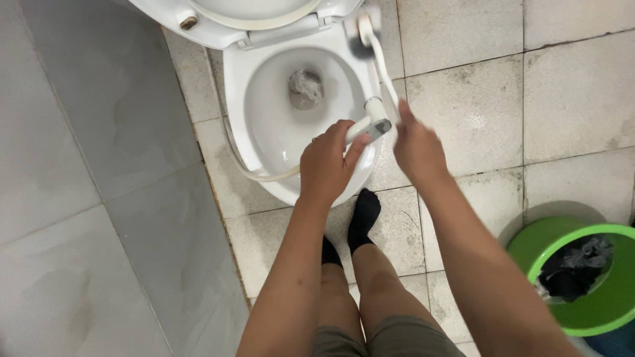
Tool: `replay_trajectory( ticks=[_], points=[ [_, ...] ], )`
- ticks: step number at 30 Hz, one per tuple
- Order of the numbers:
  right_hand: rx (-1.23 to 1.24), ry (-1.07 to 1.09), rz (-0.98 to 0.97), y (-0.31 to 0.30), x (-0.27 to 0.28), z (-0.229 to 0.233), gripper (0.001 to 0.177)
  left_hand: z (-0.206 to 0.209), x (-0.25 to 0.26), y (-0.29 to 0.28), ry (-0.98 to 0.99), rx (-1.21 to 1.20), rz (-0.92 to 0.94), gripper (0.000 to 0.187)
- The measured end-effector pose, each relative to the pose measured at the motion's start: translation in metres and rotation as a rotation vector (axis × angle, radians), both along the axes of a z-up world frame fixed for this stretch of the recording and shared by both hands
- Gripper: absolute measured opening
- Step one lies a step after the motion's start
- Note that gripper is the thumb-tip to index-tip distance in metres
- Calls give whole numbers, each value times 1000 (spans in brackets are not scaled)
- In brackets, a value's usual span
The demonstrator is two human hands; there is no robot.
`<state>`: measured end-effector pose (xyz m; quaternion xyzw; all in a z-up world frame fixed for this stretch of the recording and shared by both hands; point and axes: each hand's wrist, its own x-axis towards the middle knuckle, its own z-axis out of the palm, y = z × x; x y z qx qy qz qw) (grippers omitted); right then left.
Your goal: The person opens the toilet seat, picks up a red cleaning bottle, and pours liquid into the bowl. They then use a toilet brush to scrub the inside of the bowl and rinse it with a handheld bidet sprayer.
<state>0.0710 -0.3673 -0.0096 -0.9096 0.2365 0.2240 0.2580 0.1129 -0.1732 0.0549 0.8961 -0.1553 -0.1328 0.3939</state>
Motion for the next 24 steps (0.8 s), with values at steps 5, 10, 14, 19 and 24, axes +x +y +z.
replay_trajectory(
  ticks=[5,10,14,19,24],
  points=[
    [169,52,-259,5,-76,39,52,6,11,-1,172,170,20,53],
    [142,-105,-203,-2,-48,19,49,9,11,0,129,152,56,44],
    [139,-110,-213,3,-19,11,49,8,8,-1,54,69,81,47],
    [72,-57,-214,24,-57,30,52,9,8,-2,-10,-21,54,51],
    [-12,-62,-106,27,-50,32,53,10,7,-1,46,71,27,50]
  ],
)
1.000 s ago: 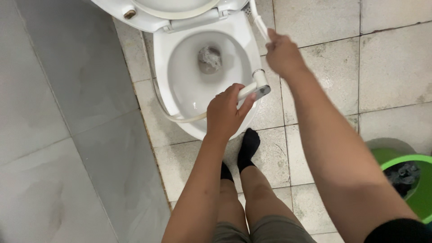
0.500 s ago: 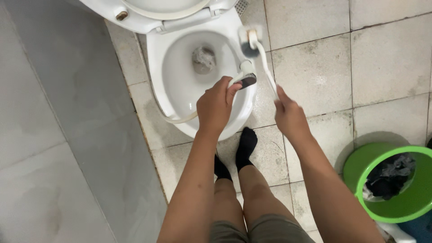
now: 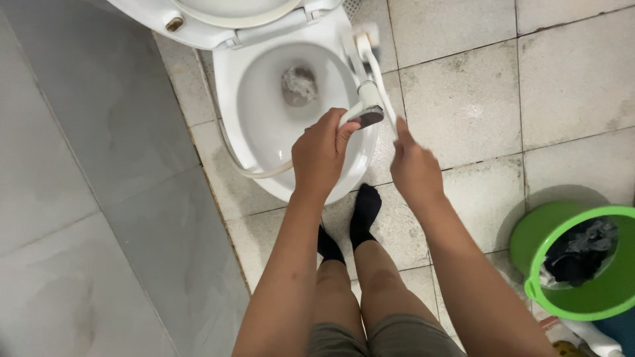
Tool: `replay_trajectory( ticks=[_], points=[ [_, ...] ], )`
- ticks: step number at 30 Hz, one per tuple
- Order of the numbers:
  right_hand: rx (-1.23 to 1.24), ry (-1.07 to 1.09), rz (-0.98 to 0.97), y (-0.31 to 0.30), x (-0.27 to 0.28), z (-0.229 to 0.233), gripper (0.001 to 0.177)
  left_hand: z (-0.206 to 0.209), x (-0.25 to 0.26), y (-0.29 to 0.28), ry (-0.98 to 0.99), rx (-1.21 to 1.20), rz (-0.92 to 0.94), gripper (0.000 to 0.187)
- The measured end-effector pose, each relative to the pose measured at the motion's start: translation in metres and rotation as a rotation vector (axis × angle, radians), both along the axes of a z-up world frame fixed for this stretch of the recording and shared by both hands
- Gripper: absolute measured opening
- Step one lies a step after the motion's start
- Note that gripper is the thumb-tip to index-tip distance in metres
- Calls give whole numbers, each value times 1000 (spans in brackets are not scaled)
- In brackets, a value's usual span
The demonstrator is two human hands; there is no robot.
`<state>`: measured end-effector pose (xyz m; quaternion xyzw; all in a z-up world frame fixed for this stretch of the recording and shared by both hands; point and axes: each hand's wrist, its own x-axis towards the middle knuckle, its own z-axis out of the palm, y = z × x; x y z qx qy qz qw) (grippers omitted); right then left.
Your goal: The person opens the toilet seat, picks up a red cleaning bottle, and pours liquid into the bowl. They then use a toilet brush to scrub the inside of the bowl and rinse it with a handheld bidet sprayer.
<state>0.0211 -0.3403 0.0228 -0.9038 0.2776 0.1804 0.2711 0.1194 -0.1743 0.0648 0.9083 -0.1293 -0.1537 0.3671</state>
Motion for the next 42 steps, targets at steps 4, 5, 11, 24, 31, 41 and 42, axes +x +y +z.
replay_trajectory(
  ticks=[4,5,11,24,31,41,42],
  points=[
    [-49,-14,85,-15,61,-21,52,-1,-5,0,-29,-73,-47,45],
    [-44,-19,95,-18,66,-23,53,-1,-7,0,-27,-73,-59,43],
    [-44,-58,78,-24,11,-25,51,-2,-21,7,90,-44,-100,42],
    [277,-123,-322,53,-189,1,51,-20,-110,47,181,-27,-258,55],
    [370,26,-493,40,-106,-29,51,-25,-133,64,220,73,-302,54],
    [587,-69,-734,134,-258,-42,53,-26,-154,79,245,111,-374,56],
    [565,-202,-658,133,-257,-46,51,-26,-155,78,257,112,-376,56]
  ],
)
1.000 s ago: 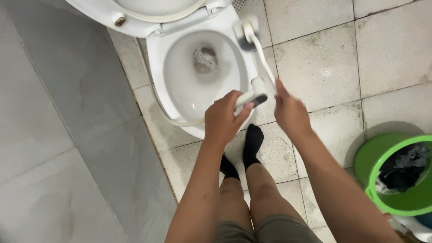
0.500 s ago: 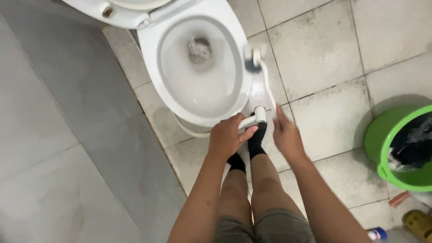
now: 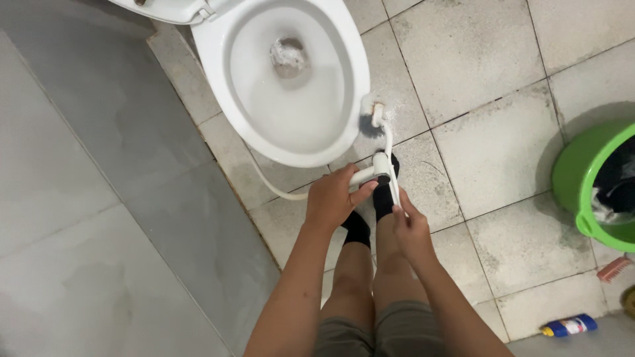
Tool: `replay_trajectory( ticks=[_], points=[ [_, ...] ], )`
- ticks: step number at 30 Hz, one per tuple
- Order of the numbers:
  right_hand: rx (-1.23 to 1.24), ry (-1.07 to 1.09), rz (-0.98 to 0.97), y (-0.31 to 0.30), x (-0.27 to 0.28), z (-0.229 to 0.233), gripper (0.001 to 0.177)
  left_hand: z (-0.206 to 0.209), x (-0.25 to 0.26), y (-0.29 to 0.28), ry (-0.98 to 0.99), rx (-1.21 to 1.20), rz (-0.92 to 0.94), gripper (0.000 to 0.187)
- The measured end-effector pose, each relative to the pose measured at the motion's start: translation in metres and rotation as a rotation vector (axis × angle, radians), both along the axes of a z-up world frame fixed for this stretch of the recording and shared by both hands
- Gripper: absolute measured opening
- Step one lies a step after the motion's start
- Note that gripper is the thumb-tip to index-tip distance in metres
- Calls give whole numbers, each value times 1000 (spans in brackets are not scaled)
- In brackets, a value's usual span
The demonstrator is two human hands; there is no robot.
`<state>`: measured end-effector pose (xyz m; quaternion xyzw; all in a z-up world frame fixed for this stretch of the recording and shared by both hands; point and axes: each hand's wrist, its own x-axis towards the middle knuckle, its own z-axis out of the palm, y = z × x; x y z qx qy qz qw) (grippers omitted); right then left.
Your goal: The person opens the toilet seat, picks up a red cleaning bottle, and pours liquid into the bowl. They then use a toilet brush to scrub the inside of the bowl and rinse it with a handheld bidet sprayer.
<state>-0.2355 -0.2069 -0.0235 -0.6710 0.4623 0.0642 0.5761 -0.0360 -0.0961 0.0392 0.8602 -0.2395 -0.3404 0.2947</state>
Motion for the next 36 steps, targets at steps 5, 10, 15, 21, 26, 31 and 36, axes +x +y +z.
replay_trajectory(
  ticks=[5,10,15,21,26,31,36],
  points=[
    [77,-3,-57,-39,68,-21,52,3,-5,-4,-48,-19,-11,60],
    [-14,-59,-25,-49,100,-27,49,3,-6,-9,-127,47,-1,64],
    [-124,-138,58,9,17,-7,48,9,-6,-13,-107,4,24,65],
    [-147,-32,147,40,-13,53,49,12,-15,-11,7,105,18,65],
    [-25,61,48,-5,51,17,52,15,-21,-6,-71,61,14,62],
    [-8,63,0,0,64,35,51,22,-18,0,-1,73,65,57],
    [-233,12,125,38,27,117,31,23,-12,11,37,117,73,52]
  ],
)
